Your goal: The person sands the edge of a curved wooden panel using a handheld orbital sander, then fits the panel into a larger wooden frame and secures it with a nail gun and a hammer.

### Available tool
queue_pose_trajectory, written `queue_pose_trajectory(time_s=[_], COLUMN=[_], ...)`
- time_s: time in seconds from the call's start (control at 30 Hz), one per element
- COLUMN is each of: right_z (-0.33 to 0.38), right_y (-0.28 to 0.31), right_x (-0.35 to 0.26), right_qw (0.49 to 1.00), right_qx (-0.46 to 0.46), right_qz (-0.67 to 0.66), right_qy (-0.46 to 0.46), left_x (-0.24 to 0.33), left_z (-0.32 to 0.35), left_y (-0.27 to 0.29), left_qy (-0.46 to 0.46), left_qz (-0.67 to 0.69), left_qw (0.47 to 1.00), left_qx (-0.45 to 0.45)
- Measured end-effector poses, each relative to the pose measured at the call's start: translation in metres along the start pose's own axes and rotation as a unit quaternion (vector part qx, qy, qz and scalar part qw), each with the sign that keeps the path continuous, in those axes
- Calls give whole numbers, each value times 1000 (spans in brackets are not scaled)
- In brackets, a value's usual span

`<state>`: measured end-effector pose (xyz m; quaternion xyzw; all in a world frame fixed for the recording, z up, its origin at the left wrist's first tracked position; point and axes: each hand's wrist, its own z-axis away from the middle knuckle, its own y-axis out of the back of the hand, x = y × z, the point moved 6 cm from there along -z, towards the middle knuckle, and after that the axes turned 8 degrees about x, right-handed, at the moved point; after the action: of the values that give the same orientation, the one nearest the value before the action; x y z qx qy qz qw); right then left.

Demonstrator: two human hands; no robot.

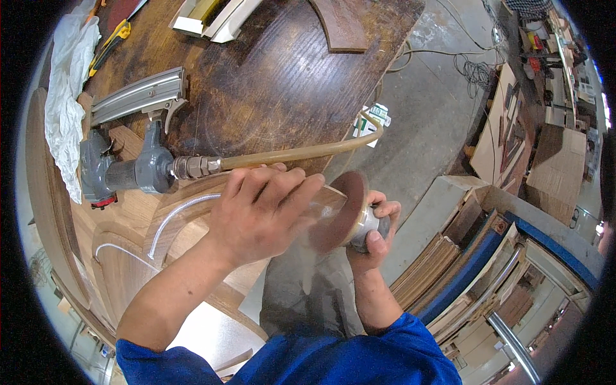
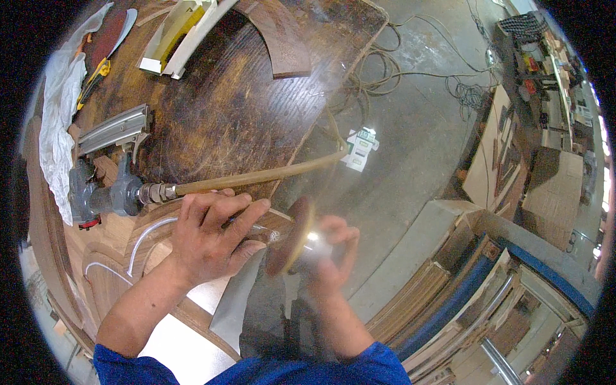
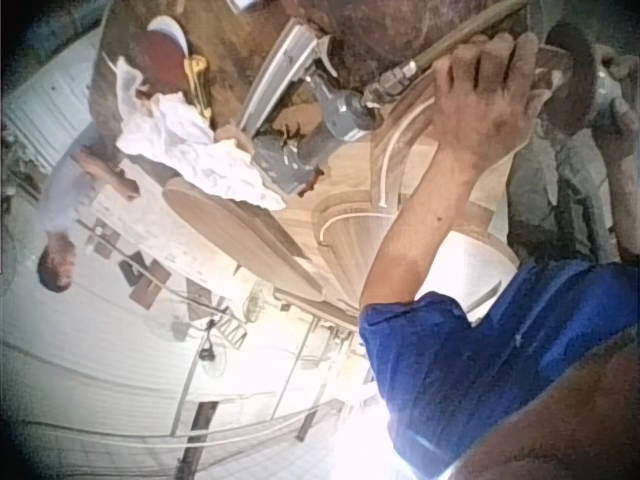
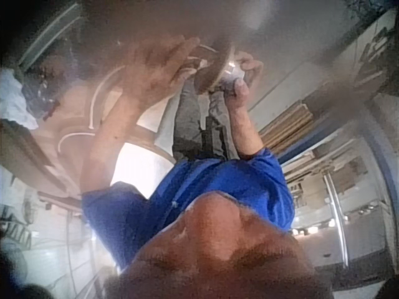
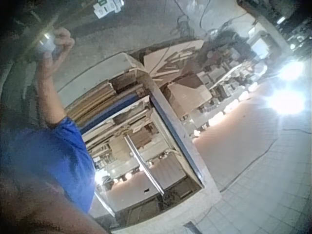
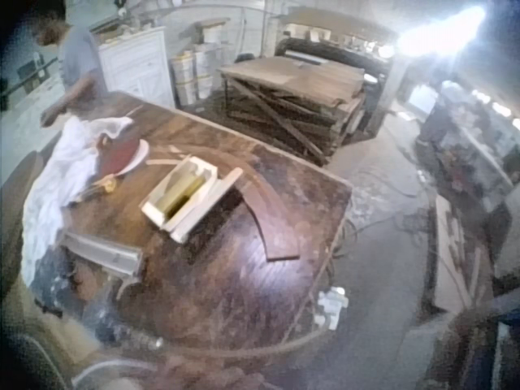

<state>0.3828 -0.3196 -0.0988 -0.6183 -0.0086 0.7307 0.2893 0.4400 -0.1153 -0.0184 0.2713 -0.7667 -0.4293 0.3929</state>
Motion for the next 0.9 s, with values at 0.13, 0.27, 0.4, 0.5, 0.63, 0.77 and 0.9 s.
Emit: queue_pose_trajectory(time_s=[0.13,0.27,0.4,0.5,0.63,0.77,0.9], right_z=[0,-1,-1,-1,-2,-2,-2], right_y=[2,-1,-1,0,1,-2,0], right_x=[1,-1,-3,-3,-3,-5,-3], right_qw=[1000,1000,1000,1000,1000,1000,1000], right_qx=[0,-1,6,3,-2,1,3], right_qz=[-1,-13,6,-4,-1,-6,-5], right_qy=[-2,-9,-4,-5,-3,-8,-14], left_x=[0,0,1,0,0,0,1], left_z=[-1,-1,0,1,0,0,0], left_y=[2,2,3,2,2,2,3], left_qy=[-1,-4,-6,-5,-4,-4,-4], left_qz=[-2,-4,-5,-8,-2,5,3], left_qw=[1000,1000,1000,1000,1000,1000,1000], left_qx=[-2,6,15,23,20,15,12])
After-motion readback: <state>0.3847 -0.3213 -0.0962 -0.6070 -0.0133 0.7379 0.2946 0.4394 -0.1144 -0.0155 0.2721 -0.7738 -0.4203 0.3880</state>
